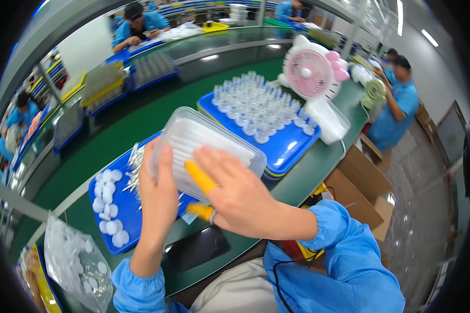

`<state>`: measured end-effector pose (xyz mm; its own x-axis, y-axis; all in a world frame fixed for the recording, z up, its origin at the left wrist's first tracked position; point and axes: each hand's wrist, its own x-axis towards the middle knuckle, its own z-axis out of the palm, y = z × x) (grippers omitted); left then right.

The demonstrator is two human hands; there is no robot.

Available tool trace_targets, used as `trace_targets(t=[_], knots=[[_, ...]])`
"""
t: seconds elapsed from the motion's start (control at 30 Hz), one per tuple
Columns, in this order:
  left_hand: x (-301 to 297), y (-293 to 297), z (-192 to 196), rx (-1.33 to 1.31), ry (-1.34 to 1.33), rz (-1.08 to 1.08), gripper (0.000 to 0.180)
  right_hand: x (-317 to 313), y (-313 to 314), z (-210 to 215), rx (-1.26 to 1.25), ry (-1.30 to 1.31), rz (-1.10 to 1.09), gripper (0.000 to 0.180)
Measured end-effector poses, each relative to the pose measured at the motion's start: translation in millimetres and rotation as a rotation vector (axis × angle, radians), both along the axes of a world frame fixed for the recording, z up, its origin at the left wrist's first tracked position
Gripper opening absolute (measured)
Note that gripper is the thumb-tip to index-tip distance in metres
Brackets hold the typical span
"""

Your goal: The person inserts thin white sticks into small white circular discs at a factory workstation. They pick up a disc and a stick, insert the stick into the center of the disc, and place the finished item into a blue tray. The person repeats this process continuously, occasionally refilling their supply of sticks from a plastic container.

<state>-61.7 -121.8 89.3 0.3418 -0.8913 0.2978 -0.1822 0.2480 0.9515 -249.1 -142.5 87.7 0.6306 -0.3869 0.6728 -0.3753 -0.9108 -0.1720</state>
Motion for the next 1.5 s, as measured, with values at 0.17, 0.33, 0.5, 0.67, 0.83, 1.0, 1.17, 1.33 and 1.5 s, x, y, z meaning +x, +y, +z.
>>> trace_targets(t=[0.17,0.33,0.5,0.67,0.83,1.0,1.17,1.33,1.5], knots=[[-21,28,14,0.115,-0.220,-0.080,0.062,-80,-42,10,0.171,-0.093,-0.223,0.054],[34,48,-4,0.104,-0.236,0.031,0.062,-256,-151,21,-0.135,-0.053,-0.802,0.038],[77,71,-27,0.199,-0.248,0.123,0.058,-302,-179,-45,0.454,0.311,-0.806,0.028],[105,84,-46,0.275,-0.234,0.161,0.056,-318,-205,-41,0.599,0.276,-0.798,0.033],[112,87,-59,0.258,-0.224,0.268,0.054,-329,-217,-49,0.712,0.277,-0.886,0.032],[127,102,-73,0.325,-0.273,0.370,0.029,-348,-244,-44,0.778,0.240,-0.817,0.043],[104,113,-73,0.077,-0.703,0.358,0.002,-279,-174,-22,0.139,-0.075,-0.779,0.019],[93,126,-86,0.068,-0.779,0.232,0.005,-48,-45,-29,0.240,0.133,-0.001,0.029],[93,128,-92,0.023,-0.722,0.224,0.007,68,-25,-40,0.307,0.325,0.352,0.030]])
